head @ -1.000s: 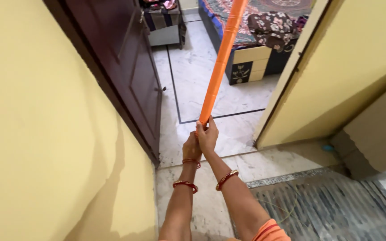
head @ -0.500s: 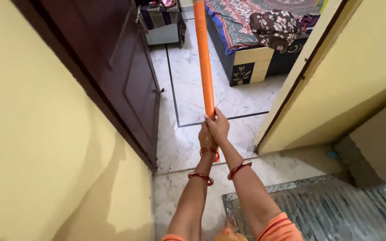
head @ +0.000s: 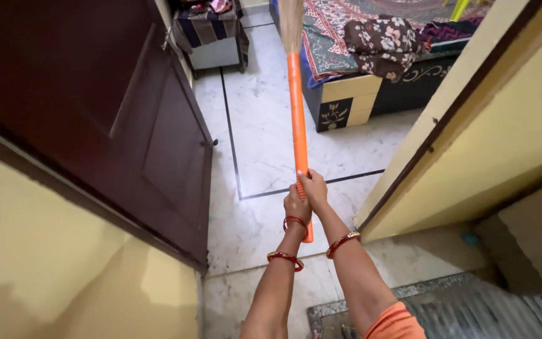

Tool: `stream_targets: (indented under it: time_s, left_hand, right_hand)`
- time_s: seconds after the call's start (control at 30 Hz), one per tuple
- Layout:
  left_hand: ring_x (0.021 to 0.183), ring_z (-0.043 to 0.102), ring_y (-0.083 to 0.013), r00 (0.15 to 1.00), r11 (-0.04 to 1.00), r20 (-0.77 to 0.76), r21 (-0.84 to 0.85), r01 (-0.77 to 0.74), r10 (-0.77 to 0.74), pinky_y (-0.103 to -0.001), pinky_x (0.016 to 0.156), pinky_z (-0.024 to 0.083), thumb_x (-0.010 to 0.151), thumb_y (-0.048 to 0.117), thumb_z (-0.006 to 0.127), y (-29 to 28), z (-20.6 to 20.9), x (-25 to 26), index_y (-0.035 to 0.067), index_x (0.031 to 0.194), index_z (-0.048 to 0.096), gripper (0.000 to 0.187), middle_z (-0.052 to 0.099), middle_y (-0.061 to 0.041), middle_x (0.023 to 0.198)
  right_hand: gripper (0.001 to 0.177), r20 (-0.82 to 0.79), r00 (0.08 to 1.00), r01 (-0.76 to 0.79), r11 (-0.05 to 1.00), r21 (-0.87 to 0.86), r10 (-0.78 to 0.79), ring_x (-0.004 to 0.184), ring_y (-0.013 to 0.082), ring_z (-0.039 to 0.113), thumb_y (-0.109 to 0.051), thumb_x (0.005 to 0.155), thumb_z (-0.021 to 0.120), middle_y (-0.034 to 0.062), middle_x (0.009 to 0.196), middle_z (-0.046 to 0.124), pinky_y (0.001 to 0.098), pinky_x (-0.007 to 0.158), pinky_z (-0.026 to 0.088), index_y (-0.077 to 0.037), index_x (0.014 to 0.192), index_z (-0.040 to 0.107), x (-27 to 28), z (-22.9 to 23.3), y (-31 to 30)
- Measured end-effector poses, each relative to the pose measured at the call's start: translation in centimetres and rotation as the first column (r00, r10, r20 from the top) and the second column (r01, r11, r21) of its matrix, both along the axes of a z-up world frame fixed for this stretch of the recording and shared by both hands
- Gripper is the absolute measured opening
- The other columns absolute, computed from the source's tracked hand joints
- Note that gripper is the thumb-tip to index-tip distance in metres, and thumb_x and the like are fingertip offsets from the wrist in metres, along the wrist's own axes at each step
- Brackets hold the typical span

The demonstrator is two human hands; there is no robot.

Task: The person uses a broom to sweep the floor in a house, moving through a hallway, a bedroom, and near a sink area.

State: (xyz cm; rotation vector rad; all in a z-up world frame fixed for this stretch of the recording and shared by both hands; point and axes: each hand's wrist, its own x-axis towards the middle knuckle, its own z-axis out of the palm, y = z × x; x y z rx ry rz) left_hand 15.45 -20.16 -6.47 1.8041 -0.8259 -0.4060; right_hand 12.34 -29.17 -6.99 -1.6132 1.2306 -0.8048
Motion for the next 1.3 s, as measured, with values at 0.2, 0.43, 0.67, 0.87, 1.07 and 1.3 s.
stream_targets:
  time_s: [0.2, 0.43, 0.67, 0.87, 1.07, 1.3]
  left_hand:
    - [0.091, 0.071, -0.0425, 0.995, 0.992, -0.083, 0.102, 0.068, -0.06, -0.051, 0.079, 0.055, 0.095, 0.028, 0.058, -7.8, -1.6, 2.8, 0.0, 0.108, 0.06, 0.031, 0.072, -0.026, 0.093]
    - [0.088, 0.072, -0.0426, 0.975, 0.98, -0.168, 0.113, 0.165, -0.145, -0.051, 0.075, 0.056, 0.092, 0.025, 0.063, -17.2, -1.6, 6.4, -0.002, 0.105, 0.059, 0.03, 0.071, -0.028, 0.093]
    - [0.088, 0.073, -0.0415, 0.95, 0.939, -0.177, 0.186, 0.29, -0.259, -0.05, 0.075, 0.057, 0.092, 0.028, 0.063, -24.5, -1.3, 8.3, -0.001, 0.106, 0.061, 0.032, 0.071, -0.027, 0.092]
    - [0.089, 0.072, -0.0417, 0.913, 0.875, -0.18, 0.266, 0.403, -0.366, -0.05, 0.077, 0.058, 0.092, 0.03, 0.063, -32.7, -2.1, 8.5, -0.001, 0.107, 0.061, 0.035, 0.07, -0.027, 0.093]
    - [0.089, 0.071, -0.0447, 0.879, 0.852, -0.021, 0.234, 0.468, -0.477, -0.051, 0.076, 0.057, 0.09, 0.032, 0.068, -44.2, -5.4, 8.2, -0.003, 0.102, 0.063, 0.037, 0.07, -0.029, 0.091]
    - [0.083, 0.075, -0.0423, 0.826, 0.762, -0.178, 0.32, 0.563, -0.536, -0.05, 0.072, 0.06, 0.09, 0.03, 0.063, -54.9, -6.0, 5.2, -0.003, 0.101, 0.06, 0.036, 0.07, -0.028, 0.089]
  right_hand:
    - [0.034, -0.118, 0.988, 0.113, 0.989, 0.094, -0.102, 0.075, 0.0236, 0.069, -0.042, 0.091, 0.065, 0.0097, 0.081, 0.074, 0.0387, 0.074, 0.051, -0.009, 0.091, 0.074, 2.1, 0.4, -6.5]
    - [0.034, -0.14, 0.97, 0.213, 0.972, 0.095, -0.198, 0.077, 0.0257, 0.07, -0.04, 0.088, 0.067, 0.0109, 0.083, 0.075, 0.0404, 0.074, 0.052, -0.007, 0.093, 0.076, 5.1, -0.2, -15.7]
    - [0.034, -0.148, 0.927, 0.367, 0.913, 0.178, -0.343, 0.078, 0.0276, 0.071, -0.039, 0.088, 0.068, 0.0121, 0.084, 0.075, 0.041, 0.074, 0.053, -0.007, 0.092, 0.076, 6.0, -0.4, -22.4]
    - [0.035, -0.153, 0.883, 0.468, 0.859, 0.207, -0.444, 0.079, 0.0288, 0.071, -0.039, 0.087, 0.068, 0.0133, 0.085, 0.075, 0.0425, 0.075, 0.054, -0.005, 0.09, 0.076, 5.3, -1.2, -29.4]
    - [0.036, -0.133, 0.84, 0.542, 0.808, 0.23, -0.526, 0.08, 0.0294, 0.071, -0.039, 0.086, 0.068, 0.0147, 0.086, 0.076, 0.0434, 0.076, 0.054, -0.004, 0.091, 0.076, 4.0, -4.2, -40.5]
    - [0.036, -0.234, 0.785, 0.614, 0.77, 0.174, -0.573, 0.079, 0.0317, 0.072, -0.039, 0.086, 0.068, 0.0159, 0.086, 0.076, 0.0439, 0.076, 0.054, -0.004, 0.09, 0.076, 0.5, -6.0, -50.8]
